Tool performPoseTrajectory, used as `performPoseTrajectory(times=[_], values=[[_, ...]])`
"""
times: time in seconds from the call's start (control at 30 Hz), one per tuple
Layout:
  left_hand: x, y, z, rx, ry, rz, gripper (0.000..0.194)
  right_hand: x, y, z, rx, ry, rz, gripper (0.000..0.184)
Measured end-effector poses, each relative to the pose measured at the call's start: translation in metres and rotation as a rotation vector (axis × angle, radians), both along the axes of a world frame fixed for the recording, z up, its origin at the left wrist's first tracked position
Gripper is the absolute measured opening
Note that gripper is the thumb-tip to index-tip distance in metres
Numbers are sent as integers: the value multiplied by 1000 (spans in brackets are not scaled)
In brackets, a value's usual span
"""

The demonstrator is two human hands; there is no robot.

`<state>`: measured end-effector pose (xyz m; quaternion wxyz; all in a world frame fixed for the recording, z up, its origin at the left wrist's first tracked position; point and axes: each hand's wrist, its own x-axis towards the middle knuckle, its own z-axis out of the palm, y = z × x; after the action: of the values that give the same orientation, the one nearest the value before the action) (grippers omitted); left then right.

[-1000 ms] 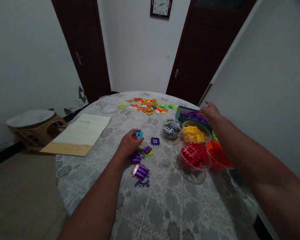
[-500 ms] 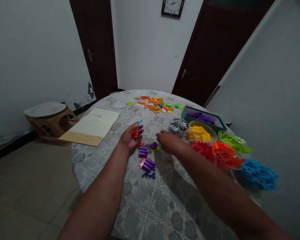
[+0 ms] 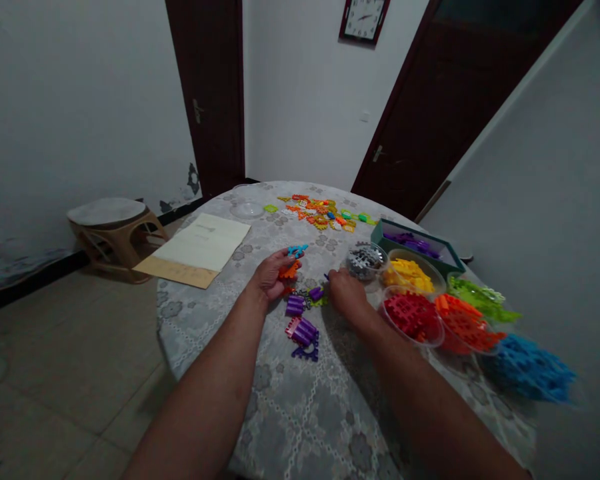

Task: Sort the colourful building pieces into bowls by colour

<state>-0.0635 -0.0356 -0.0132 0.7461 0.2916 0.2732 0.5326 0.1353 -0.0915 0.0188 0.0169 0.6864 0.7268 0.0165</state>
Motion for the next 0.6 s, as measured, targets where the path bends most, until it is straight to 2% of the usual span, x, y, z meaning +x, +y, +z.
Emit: performPoseTrajectory(times=[0.1, 0.2, 0.3, 0.37, 0.43, 0.5, 0.6], values=[[4, -1, 0, -1, 81, 0, 39, 7, -15, 10, 0, 37, 65, 26], [7, -2, 1, 4, 182, -8, 42, 29, -21, 31, 4, 180, 158, 22], [10, -4, 3, 30, 265, -43, 43, 69, -6, 59, -96, 477, 169, 27], [12, -6, 4, 63, 303, -66, 42, 103, 13, 79, -126, 577, 61, 29], [14, -8, 4, 101, 339, -95, 40, 137, 34, 96, 0, 562, -79, 32], [16, -10, 5, 130, 373, -127, 39, 165, 51, 108, 249, 521, -204, 43], [17, -13, 9, 140, 416, -154, 40, 183, 58, 116, 590, 446, -294, 56]])
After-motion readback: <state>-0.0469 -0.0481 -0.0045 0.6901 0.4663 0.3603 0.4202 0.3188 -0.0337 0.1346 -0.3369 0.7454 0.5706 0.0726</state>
